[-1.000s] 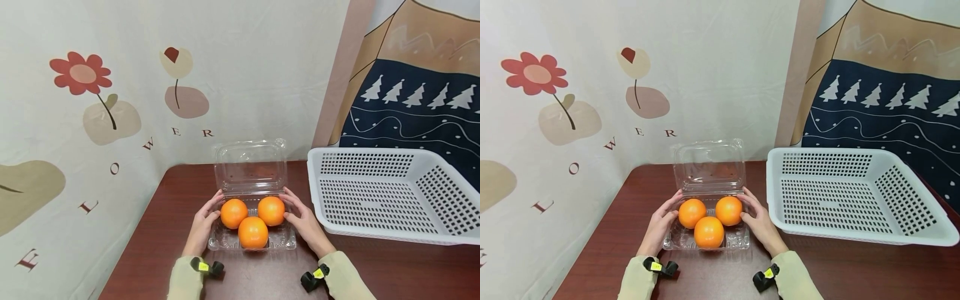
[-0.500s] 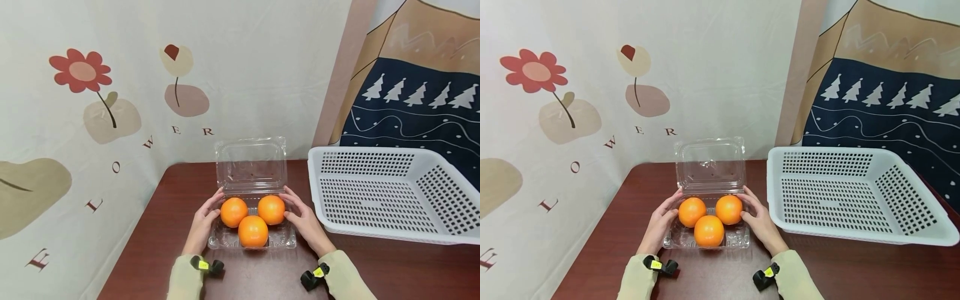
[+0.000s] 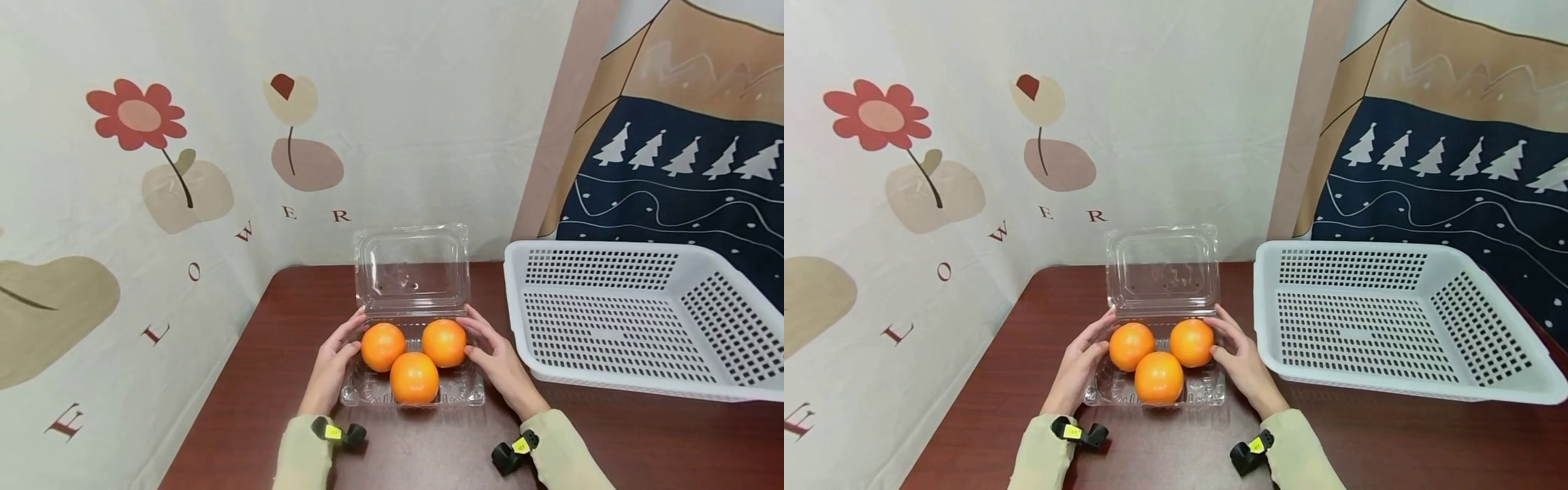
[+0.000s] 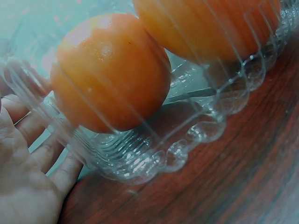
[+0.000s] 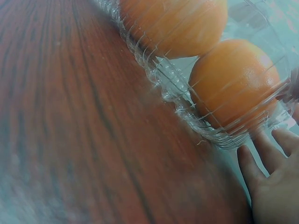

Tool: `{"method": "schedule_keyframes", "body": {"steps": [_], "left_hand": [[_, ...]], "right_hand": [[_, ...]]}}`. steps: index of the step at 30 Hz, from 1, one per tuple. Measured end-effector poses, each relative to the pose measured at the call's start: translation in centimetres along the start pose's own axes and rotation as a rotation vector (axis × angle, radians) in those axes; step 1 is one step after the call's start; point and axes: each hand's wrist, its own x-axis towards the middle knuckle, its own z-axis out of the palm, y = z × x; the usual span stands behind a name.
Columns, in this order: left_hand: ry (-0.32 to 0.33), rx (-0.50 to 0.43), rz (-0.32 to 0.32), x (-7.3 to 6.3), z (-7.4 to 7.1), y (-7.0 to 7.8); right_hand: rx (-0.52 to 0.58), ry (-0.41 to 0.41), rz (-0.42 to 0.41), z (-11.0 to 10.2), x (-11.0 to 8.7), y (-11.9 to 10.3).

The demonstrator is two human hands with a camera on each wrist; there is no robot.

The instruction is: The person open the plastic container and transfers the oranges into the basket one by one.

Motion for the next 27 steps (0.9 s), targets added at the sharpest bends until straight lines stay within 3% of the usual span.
{"method": "schedule_keyframes", "body": {"steps": [10, 19, 27], "left_hand": [[-0.016, -0.017, 0.014, 0.1, 0.0, 0.1], [-0.010, -0.005, 0.003, 0.2, 0.0, 0.0], [-0.014, -0.001, 0.003, 0.2, -0.2, -0.5]], "right_hand": [[0.000, 0.006, 0.009, -0.2, 0.4, 2.2], [0.002, -0.001, 0.007, 0.0, 0.1, -0.3], [0.009, -0.010, -0.012, 0.1, 0.0, -0.2]]}}
